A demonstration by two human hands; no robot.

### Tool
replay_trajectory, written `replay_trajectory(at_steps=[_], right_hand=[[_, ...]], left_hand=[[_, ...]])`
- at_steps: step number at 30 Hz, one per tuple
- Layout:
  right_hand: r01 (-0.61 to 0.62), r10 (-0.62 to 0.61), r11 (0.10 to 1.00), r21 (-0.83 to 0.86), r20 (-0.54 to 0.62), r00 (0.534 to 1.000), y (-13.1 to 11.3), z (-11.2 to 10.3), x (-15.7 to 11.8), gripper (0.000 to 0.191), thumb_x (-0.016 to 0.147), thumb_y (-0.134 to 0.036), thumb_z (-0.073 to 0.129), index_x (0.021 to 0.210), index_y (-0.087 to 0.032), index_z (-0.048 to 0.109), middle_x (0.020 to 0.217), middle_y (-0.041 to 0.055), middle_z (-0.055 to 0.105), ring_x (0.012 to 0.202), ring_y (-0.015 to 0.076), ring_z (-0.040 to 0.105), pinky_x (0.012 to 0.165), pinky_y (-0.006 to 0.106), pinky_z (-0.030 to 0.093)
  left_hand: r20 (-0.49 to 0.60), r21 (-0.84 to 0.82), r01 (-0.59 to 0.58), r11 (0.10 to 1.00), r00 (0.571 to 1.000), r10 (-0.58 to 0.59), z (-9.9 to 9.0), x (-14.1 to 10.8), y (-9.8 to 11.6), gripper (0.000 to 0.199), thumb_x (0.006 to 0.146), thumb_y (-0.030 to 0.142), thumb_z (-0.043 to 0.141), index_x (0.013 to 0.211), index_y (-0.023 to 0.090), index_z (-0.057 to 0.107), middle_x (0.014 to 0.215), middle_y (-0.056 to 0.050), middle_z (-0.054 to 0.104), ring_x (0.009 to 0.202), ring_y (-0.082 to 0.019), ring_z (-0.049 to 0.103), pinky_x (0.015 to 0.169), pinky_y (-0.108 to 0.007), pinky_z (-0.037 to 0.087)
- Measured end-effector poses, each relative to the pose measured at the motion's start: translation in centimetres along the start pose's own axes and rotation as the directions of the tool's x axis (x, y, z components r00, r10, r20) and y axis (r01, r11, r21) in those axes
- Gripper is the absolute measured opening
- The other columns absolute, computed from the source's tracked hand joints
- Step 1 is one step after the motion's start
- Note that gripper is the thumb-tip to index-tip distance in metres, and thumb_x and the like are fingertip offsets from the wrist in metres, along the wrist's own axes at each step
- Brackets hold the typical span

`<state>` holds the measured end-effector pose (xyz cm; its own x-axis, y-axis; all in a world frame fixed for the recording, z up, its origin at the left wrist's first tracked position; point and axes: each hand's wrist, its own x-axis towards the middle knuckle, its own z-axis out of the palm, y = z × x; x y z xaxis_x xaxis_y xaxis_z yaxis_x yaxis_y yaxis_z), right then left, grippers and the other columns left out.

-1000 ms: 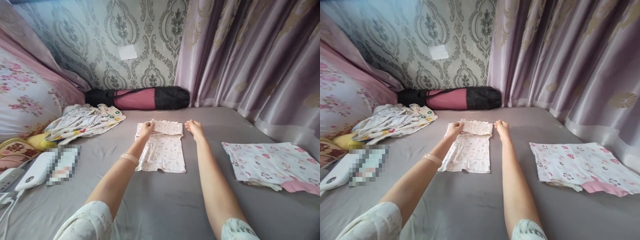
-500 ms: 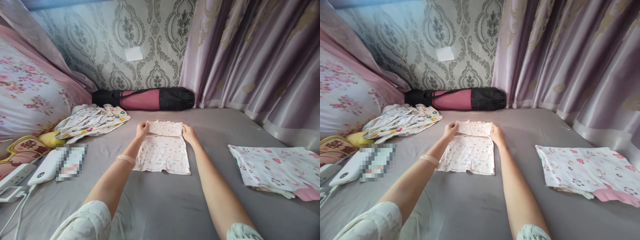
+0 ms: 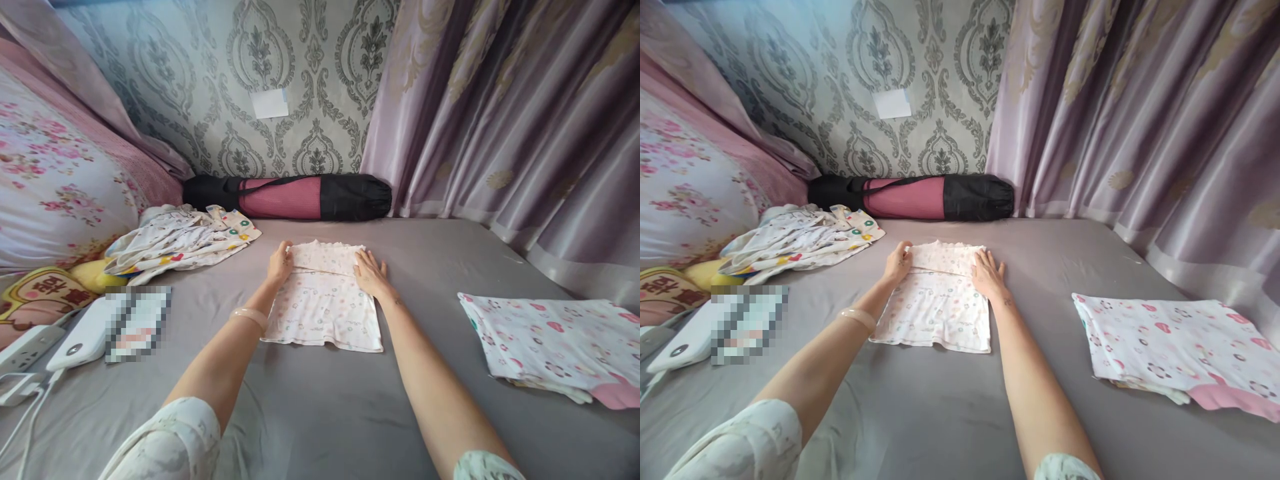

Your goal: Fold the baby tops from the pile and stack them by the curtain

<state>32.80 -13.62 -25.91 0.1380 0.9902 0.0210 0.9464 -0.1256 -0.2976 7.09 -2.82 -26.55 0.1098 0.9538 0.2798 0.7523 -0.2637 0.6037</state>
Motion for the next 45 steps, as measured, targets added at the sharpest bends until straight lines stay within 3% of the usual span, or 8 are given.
replay_trajectory(at_steps=[5, 10, 15, 18, 23, 27, 33, 45], right_hand=[[-0.025, 0.026, 1.000, -0.009, 0.039, 0.999, 0.0, -0.2, -0.2, 0.054, 0.099, -0.030, 0.022, 0.153, -0.024, 0.027, 0.163, 0.0023, 0.016, 0.149, 0.0247, 0.010, 0.116, 0.063, 0.009], [-0.054, 0.053, 0.998, 0.027, 0.046, 0.998, 0.1, -0.1, 0.2, 0.053, 0.099, -0.031, 0.026, 0.152, -0.025, 0.031, 0.162, 0.0010, 0.018, 0.149, 0.0248, 0.014, 0.117, 0.061, 0.009], [-0.115, 0.144, 0.974, 0.194, -0.142, 0.979, 2.5, -0.7, 2.4, 0.049, 0.098, -0.023, 0.028, 0.144, -0.022, 0.046, 0.146, 0.0082, 0.048, 0.134, 0.0221, 0.044, 0.112, 0.041, 0.034], [-0.059, 0.088, 0.987, 0.148, -0.204, 0.975, 4.5, -1.5, 4.1, 0.051, 0.091, -0.011, 0.037, 0.137, -0.023, 0.055, 0.137, 0.0098, 0.055, 0.128, 0.0233, 0.048, 0.108, 0.038, 0.038], [0.142, -0.132, 0.981, 0.132, -0.085, 0.988, 6.2, -2.7, 6.7, 0.049, 0.089, -0.005, 0.044, 0.131, -0.022, 0.061, 0.122, 0.0081, 0.061, 0.114, 0.0177, 0.056, 0.103, 0.030, 0.040], [0.174, -0.181, 0.974, 0.142, 0.036, 0.983, 5.8, -3.4, 8.3, 0.038, 0.089, -0.012, 0.053, 0.123, -0.023, 0.068, 0.114, 0.0052, 0.065, 0.097, 0.0156, 0.063, 0.094, 0.028, 0.046], [0.227, -0.259, 0.951, 0.212, 0.138, 0.956, 5.5, -4.9, 9.6, 0.025, 0.090, -0.020, 0.056, 0.107, -0.019, 0.074, 0.106, 0.0042, 0.072, 0.095, 0.0159, 0.065, 0.090, 0.023, 0.045], [-0.005, -0.003, 0.997, 0.080, 0.094, 0.996, 4.6, -3.8, 9.3, 0.018, 0.079, -0.016, 0.061, 0.095, -0.017, 0.070, 0.092, 0.0022, 0.073, 0.077, 0.0128, 0.064, 0.066, 0.018, 0.045]], left_hand=[[0.010, 0.092, -0.094, 0.991, 0.996, 0.094, 0.3, -0.2, -0.3, 0.051, 0.089, 0.014, 0.037, 0.139, 0.020, 0.045, 0.103, -0.010, 0.063, 0.102, -0.023, 0.059, 0.092, -0.035, 0.045], [0.019, 0.122, -0.112, 0.986, 0.994, 0.110, 0.6, -0.1, -0.4, 0.051, 0.090, 0.014, 0.037, 0.141, 0.014, 0.043, 0.103, -0.013, 0.062, 0.105, -0.025, 0.059, 0.096, -0.038, 0.044], [-0.002, 0.158, -0.129, 0.979, 0.991, 0.131, 1.0, -0.3, -0.6, 0.047, 0.091, 0.017, 0.036, 0.136, 0.018, 0.051, 0.099, -0.012, 0.058, 0.104, -0.025, 0.059, 0.096, -0.038, 0.044], [0.012, 0.163, -0.121, 0.979, 0.993, 0.121, 1.0, -0.5, -0.5, 0.049, 0.091, 0.017, 0.036, 0.138, 0.019, 0.050, 0.101, -0.012, 0.058, 0.105, -0.026, 0.059, 0.096, -0.038, 0.044], [0.048, 0.172, -0.082, 0.982, 0.996, 0.075, 0.6, -0.7, 0.1, 0.050, 0.093, 0.018, 0.034, 0.140, 0.023, 0.050, 0.102, -0.012, 0.057, 0.105, -0.026, 0.058, 0.093, -0.037, 0.045], [0.052, 0.188, -0.087, 0.978, 0.996, 0.078, 0.4, -0.8, 0.3, 0.050, 0.093, 0.018, 0.034, 0.139, 0.024, 0.051, 0.102, -0.012, 0.056, 0.104, -0.026, 0.058, 0.092, -0.036, 0.045], [0.059, 0.191, -0.088, 0.978, 0.995, 0.078, 0.4, -0.9, 0.4, 0.049, 0.094, 0.018, 0.034, 0.139, 0.023, 0.052, 0.102, -0.012, 0.055, 0.105, -0.026, 0.057, 0.093, -0.036, 0.044], [0.061, 0.149, -0.060, 0.987, 0.997, 0.051, 0.2, -1.0, 0.6, 0.048, 0.092, 0.018, 0.036, 0.137, 0.022, 0.055, 0.103, -0.013, 0.055, 0.103, -0.026, 0.057, 0.093, -0.036, 0.044]])
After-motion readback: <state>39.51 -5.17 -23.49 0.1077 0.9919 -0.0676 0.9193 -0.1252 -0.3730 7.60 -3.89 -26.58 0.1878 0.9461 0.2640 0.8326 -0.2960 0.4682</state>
